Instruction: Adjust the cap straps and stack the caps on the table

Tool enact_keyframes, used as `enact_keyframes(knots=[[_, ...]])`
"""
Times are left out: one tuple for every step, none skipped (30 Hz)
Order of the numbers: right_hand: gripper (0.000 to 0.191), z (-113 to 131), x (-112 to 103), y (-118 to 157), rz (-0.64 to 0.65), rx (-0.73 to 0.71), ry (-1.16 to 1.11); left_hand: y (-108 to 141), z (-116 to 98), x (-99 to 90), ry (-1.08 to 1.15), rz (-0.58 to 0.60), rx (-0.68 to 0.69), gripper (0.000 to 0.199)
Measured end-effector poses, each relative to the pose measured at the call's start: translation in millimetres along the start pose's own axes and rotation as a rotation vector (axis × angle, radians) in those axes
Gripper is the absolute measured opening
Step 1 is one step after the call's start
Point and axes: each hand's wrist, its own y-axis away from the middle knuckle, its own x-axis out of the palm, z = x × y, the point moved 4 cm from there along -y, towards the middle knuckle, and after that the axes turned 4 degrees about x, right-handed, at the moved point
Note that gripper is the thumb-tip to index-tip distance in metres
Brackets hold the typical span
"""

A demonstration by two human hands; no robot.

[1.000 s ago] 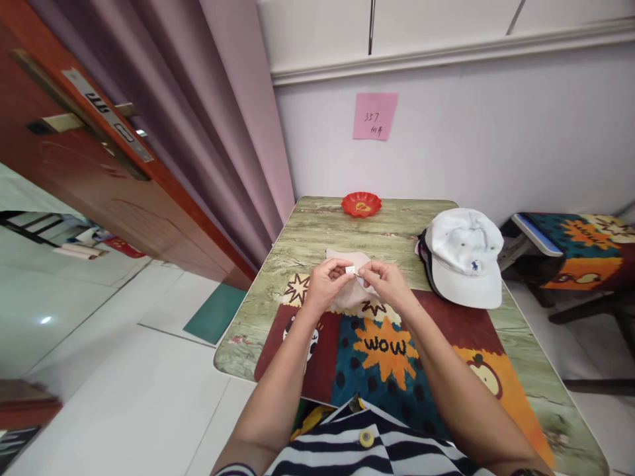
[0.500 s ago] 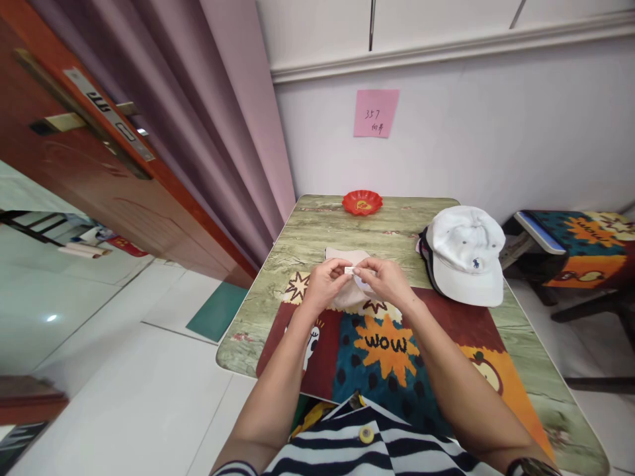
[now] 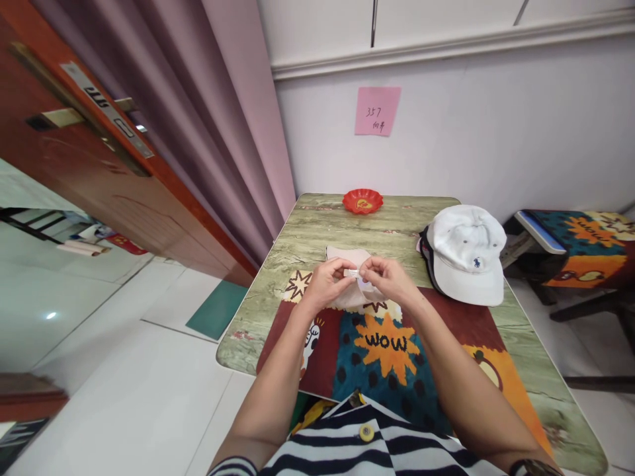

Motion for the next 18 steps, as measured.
enact_keyframes(knots=[[0.022, 1, 1, 0, 0.010, -0.003, -0.008, 0, -1, -0.3, -0.010, 0.004, 0.003, 0.017], [0.023, 1, 1, 1, 0.015, -0.005, -0.017, 0, -1, -0.5, -0.014, 0.009, 0.001, 0.018], [0.024, 0, 0, 2, 0.014, -0.003, -0.024, 0, -1, -0.9, -0.011, 0.011, -0.006, 0.018], [0.026, -1, -1, 4, 0.011, 0.005, -0.030, 1, 1, -1.6, -0.002, 0.009, -0.016, 0.018], [0.028, -2, -3, 5, 0.009, 0.019, -0.034, 1, 4, -2.6, 0.010, 0.004, -0.028, 0.018], [0.030, -4, -6, 7, 0.012, 0.038, -0.037, 1, 6, -3.7, 0.024, -0.002, -0.040, 0.018], [0.032, -5, -8, 8, 0.020, 0.060, -0.039, 1, 9, -5.0, 0.036, -0.009, -0.050, 0.018], [0.033, -6, -9, 10, 0.031, 0.078, -0.042, 1, 11, -6.2, 0.046, -0.016, -0.058, 0.018], [0.033, -7, -10, 10, 0.043, 0.091, -0.046, 0, 13, -7.2, 0.051, -0.019, -0.064, 0.018], [0.034, -8, -10, 11, 0.052, 0.094, -0.053, 0, 13, -7.8, 0.050, -0.018, -0.065, 0.018], [0.034, -7, -10, 10, 0.056, 0.090, -0.061, 0, 13, -8.0, 0.046, -0.014, -0.061, 0.018], [0.033, -7, -9, 9, 0.057, 0.081, -0.067, 0, 11, -7.9, 0.035, -0.008, -0.053, 0.018], [0.033, -6, -7, 8, 0.056, 0.069, -0.071, -1, 9, -7.5, 0.020, -0.001, -0.042, 0.017], [0.032, -5, -5, 7, 0.055, 0.054, -0.070, -1, 7, -6.8, 0.003, 0.007, -0.029, 0.017], [0.031, -4, -3, 6, 0.055, 0.039, -0.065, -1, 5, -6.1, -0.015, 0.014, -0.016, 0.017], [0.031, -3, 0, 5, 0.054, 0.026, -0.057, -1, 3, -5.4, -0.032, 0.019, -0.006, 0.017], [0.031, -2, 2, 4, 0.051, 0.016, -0.050, -1, 2, -4.8, -0.047, 0.022, 0.000, 0.017], [0.032, -1, 3, 3, 0.049, 0.011, -0.044, -1, 1, -4.4, -0.058, 0.023, 0.004, 0.017]])
